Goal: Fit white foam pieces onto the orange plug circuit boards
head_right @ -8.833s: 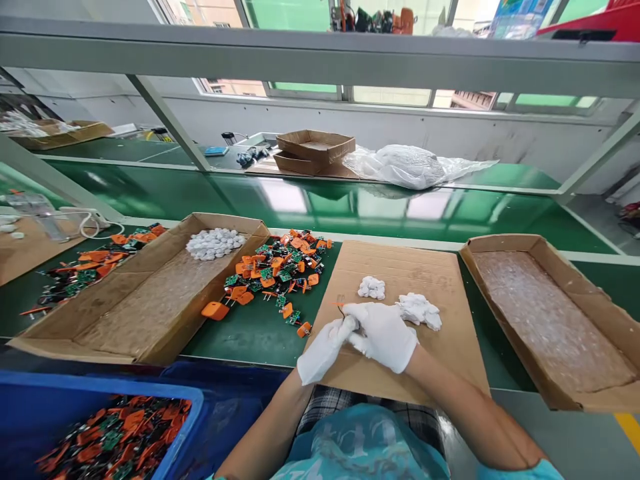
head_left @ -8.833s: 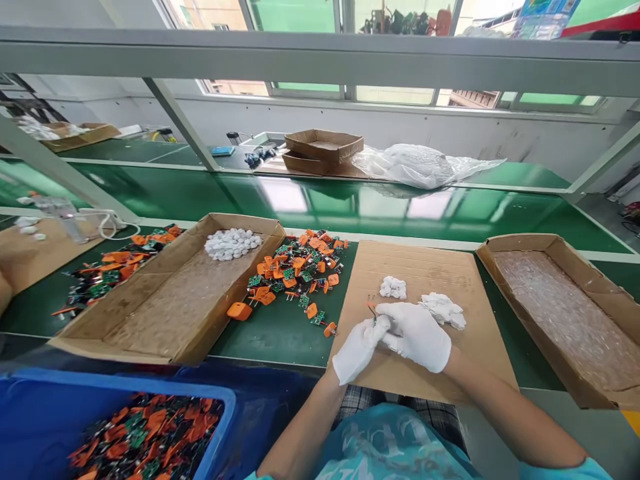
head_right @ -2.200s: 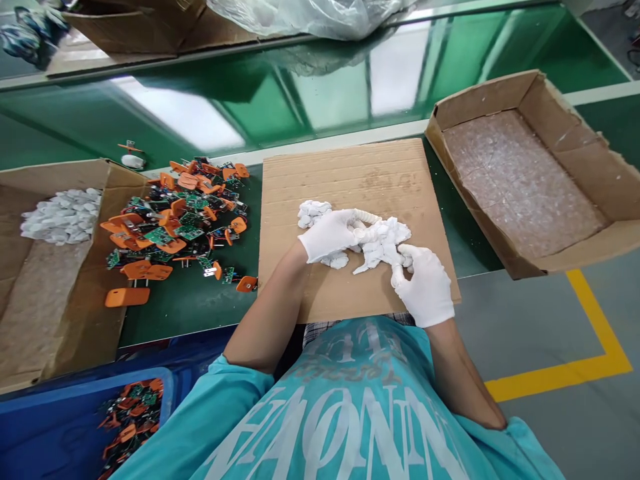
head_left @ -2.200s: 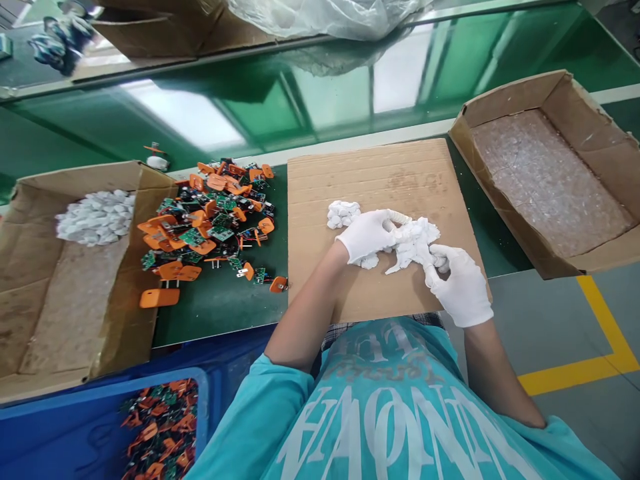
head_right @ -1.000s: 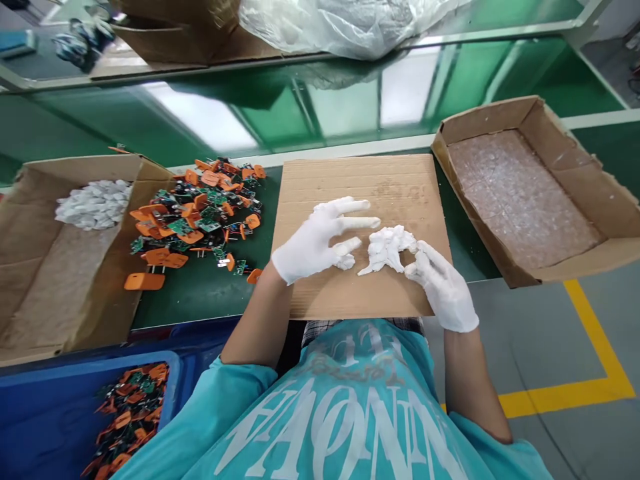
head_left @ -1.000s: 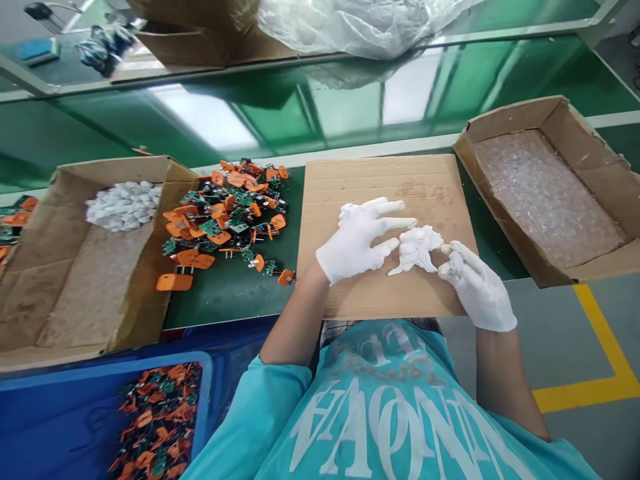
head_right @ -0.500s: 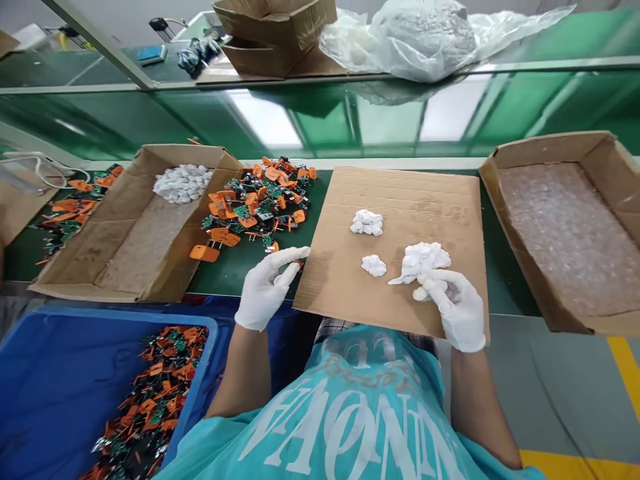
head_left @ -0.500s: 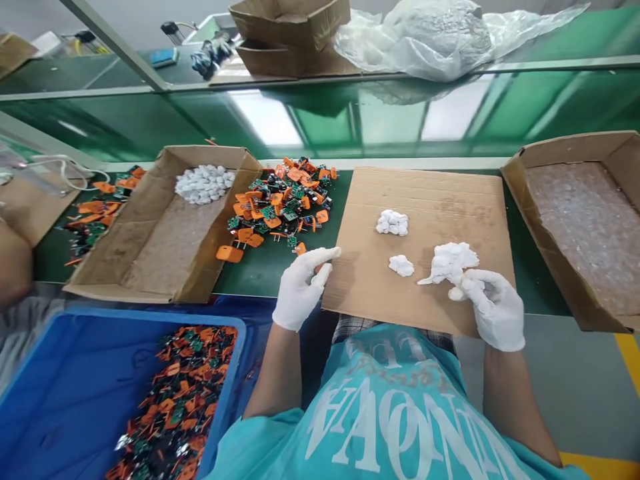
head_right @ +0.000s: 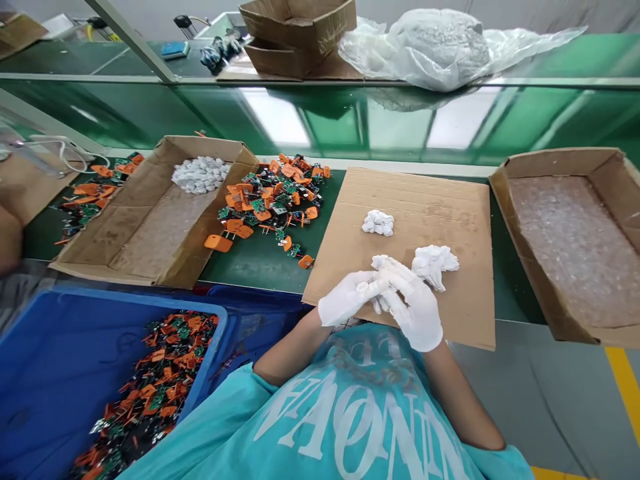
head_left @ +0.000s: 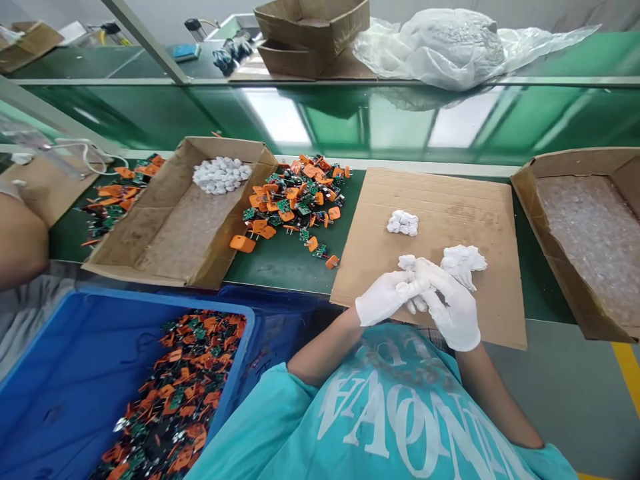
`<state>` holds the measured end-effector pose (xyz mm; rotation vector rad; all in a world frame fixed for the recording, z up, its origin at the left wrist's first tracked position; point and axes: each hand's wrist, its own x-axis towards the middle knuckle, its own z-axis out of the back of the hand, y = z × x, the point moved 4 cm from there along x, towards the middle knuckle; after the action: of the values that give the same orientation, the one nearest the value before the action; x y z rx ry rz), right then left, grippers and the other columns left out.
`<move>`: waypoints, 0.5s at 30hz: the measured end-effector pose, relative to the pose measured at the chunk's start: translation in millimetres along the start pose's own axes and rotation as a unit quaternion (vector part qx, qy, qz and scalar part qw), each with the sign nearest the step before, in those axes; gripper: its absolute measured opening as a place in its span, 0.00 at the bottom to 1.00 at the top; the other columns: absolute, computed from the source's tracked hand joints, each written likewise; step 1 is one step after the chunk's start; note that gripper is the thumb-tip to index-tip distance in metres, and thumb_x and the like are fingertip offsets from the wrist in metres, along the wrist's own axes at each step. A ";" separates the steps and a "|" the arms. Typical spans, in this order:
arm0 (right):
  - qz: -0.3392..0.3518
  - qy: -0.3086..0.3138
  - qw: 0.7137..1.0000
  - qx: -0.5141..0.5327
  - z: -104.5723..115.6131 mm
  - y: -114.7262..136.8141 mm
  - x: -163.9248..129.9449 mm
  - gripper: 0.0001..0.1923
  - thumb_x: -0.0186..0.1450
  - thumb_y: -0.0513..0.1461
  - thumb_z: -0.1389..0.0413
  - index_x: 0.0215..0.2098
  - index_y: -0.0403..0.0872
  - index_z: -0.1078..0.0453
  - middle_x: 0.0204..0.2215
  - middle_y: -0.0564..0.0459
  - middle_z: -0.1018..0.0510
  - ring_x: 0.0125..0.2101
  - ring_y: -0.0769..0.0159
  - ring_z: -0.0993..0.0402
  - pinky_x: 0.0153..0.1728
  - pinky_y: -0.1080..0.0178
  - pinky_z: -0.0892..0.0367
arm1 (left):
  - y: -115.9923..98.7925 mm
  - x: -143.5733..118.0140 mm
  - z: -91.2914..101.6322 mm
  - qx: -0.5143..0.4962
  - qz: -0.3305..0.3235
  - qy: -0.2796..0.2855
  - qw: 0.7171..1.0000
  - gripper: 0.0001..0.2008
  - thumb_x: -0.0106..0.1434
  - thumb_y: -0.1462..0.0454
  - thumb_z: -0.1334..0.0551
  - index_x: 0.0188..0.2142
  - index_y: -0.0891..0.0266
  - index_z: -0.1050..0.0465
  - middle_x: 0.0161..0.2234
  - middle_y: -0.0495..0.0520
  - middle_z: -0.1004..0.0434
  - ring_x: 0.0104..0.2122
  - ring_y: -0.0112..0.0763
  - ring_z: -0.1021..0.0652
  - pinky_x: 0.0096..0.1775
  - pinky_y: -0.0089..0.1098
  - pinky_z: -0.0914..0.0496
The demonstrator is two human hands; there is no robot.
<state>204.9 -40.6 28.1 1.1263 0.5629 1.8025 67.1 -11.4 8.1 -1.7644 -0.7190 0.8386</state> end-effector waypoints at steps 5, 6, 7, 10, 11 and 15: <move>-0.048 0.050 0.997 0.012 -12.4 -0.6 4.6 0.27 0.69 0.41 0.46 0.66 0.51 0.40 0.57 0.49 0.25 0.50 0.59 0.23 0.52 0.56 0.26 | 14.0 3.4 6.6 -0.064 -0.010 -0.049 0.997 0.33 0.55 0.38 0.37 0.32 0.70 0.22 0.24 0.57 0.23 0.22 0.27 0.25 0.28 0.28 0.30; -0.047 0.063 0.997 0.008 -14.4 -0.7 4.9 0.28 0.69 0.41 0.45 0.66 0.51 0.39 0.56 0.48 0.25 0.49 0.59 0.22 0.51 0.56 0.26 | 14.8 1.5 8.5 -0.052 -0.017 -0.060 0.997 0.34 0.55 0.37 0.38 0.31 0.70 0.22 0.24 0.57 0.23 0.22 0.28 0.25 0.28 0.28 0.30; -0.035 0.072 0.997 -0.003 -15.8 -0.1 5.4 0.26 0.68 0.41 0.44 0.64 0.50 0.36 0.55 0.48 0.24 0.49 0.59 0.22 0.51 0.56 0.27 | 14.7 -1.0 9.6 -0.031 -0.022 -0.060 0.997 0.34 0.56 0.36 0.39 0.31 0.70 0.22 0.25 0.58 0.22 0.23 0.29 0.25 0.28 0.29 0.29; 0.017 0.074 0.996 -0.040 -18.1 3.4 7.9 0.17 0.68 0.40 0.43 0.54 0.50 0.27 0.48 0.49 0.19 0.46 0.59 0.21 0.48 0.59 0.26 | 8.4 -11.0 9.2 0.049 -0.029 0.016 0.998 0.38 0.60 0.34 0.48 0.32 0.68 0.21 0.28 0.59 0.20 0.26 0.32 0.22 0.33 0.32 0.26; 0.021 0.075 0.996 -0.042 -18.9 3.7 8.4 0.15 0.68 0.41 0.43 0.53 0.51 0.26 0.46 0.50 0.18 0.43 0.60 0.20 0.46 0.59 0.26 | 4.5 -15.5 9.4 0.079 -0.033 0.050 0.995 0.39 0.62 0.34 0.51 0.33 0.67 0.21 0.30 0.60 0.19 0.28 0.34 0.21 0.35 0.33 0.26; -0.063 0.064 0.996 -0.008 -20.6 -4.9 5.8 0.10 0.69 0.43 0.45 0.45 0.51 0.25 0.37 0.51 0.17 0.31 0.62 0.20 0.38 0.59 0.25 | -18.9 -37.1 33.4 0.258 -0.075 0.005 0.963 0.32 0.70 0.44 0.54 0.38 0.62 0.18 0.36 0.58 0.17 0.34 0.34 0.20 0.43 0.33 0.27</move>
<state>188.2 -31.5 17.2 0.9469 0.6794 1.7750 16.9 -17.0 25.4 -1.2315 -0.5550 0.8239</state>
